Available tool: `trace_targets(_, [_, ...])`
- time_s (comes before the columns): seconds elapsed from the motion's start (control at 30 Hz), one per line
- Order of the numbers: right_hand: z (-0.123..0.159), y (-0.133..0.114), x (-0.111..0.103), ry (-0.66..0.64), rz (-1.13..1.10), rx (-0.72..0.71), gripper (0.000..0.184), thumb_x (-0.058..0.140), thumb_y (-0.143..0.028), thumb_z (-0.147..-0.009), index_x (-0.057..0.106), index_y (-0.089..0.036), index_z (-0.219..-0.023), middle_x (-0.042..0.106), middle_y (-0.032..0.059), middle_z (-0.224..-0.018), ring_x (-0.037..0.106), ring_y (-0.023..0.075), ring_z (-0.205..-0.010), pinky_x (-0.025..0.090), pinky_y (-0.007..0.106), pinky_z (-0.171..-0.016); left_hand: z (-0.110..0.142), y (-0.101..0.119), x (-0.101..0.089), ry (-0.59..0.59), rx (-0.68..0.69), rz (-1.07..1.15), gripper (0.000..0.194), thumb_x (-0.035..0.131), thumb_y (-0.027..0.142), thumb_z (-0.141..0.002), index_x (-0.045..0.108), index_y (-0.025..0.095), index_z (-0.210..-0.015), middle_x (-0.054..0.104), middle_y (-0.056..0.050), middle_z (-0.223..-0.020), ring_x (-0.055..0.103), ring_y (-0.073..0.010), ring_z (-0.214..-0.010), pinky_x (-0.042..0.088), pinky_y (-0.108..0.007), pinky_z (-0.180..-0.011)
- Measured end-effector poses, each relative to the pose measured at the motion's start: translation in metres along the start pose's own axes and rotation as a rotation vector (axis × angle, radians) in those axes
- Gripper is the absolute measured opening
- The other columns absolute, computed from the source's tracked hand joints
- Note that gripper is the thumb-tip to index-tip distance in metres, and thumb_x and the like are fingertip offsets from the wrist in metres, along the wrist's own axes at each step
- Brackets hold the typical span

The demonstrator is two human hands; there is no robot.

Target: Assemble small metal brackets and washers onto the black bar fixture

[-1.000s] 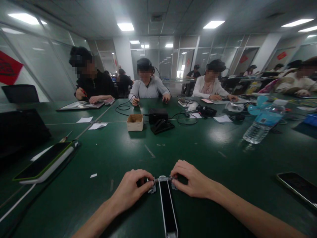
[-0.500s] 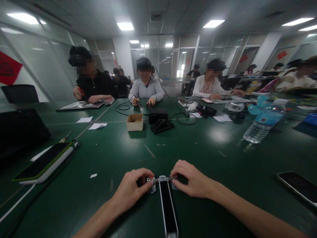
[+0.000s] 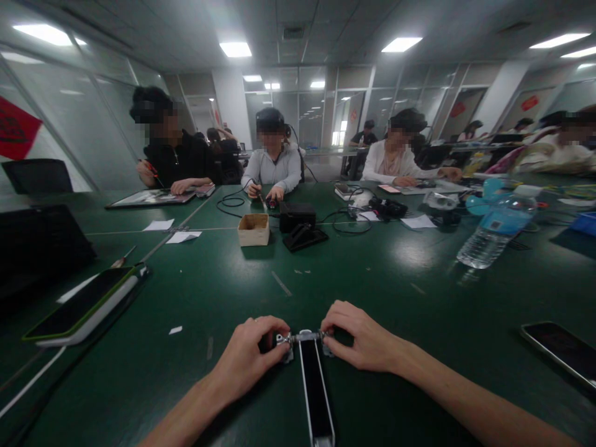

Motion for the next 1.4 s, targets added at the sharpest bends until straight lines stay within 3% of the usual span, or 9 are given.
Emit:
trace_targets(0.77, [-0.0009, 0.0025, 0.0022, -0.040, -0.008, 0.045, 0.006, 0.055, -0.017, -0.083, 0.060, -0.016, -0.085, 0.058, 0.0036, -0.080, 0.051, 0.0149, -0.075, 0.042, 0.028, -0.067, -0.0005, -0.0016, 0.0018, -0.015, -0.027, 0.018, 0.013, 0.060, 0.023, -0.079, 0.065, 0.020, -0.091, 0.061, 0.004, -0.070, 0.051, -0.0129, -0.062, 0.037, -0.024, -0.061])
trace_targets(1.4, [0.0007, 0.0059, 0.0054, -0.062, -0.010, 0.062, 0.009, 0.054, -0.020, -0.085, 0.061, -0.016, -0.088, 0.058, 0.0041, -0.083, 0.051, 0.0149, -0.077, 0.042, 0.028, -0.069, 0.0005, 0.0012, -0.0003, 0.045, 0.074, -0.032, 0.015, 0.064, 0.017, -0.078, 0.065, 0.022, -0.092, 0.064, 0.003, -0.076, 0.054, -0.0140, -0.067, 0.040, -0.025, -0.064])
Point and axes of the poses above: each hand's wrist, its own z-axis away from the middle knuckle, its own x-axis out of the palm, y = z × x, the point moved 8 cm from there along -z, towards the middle knuckle
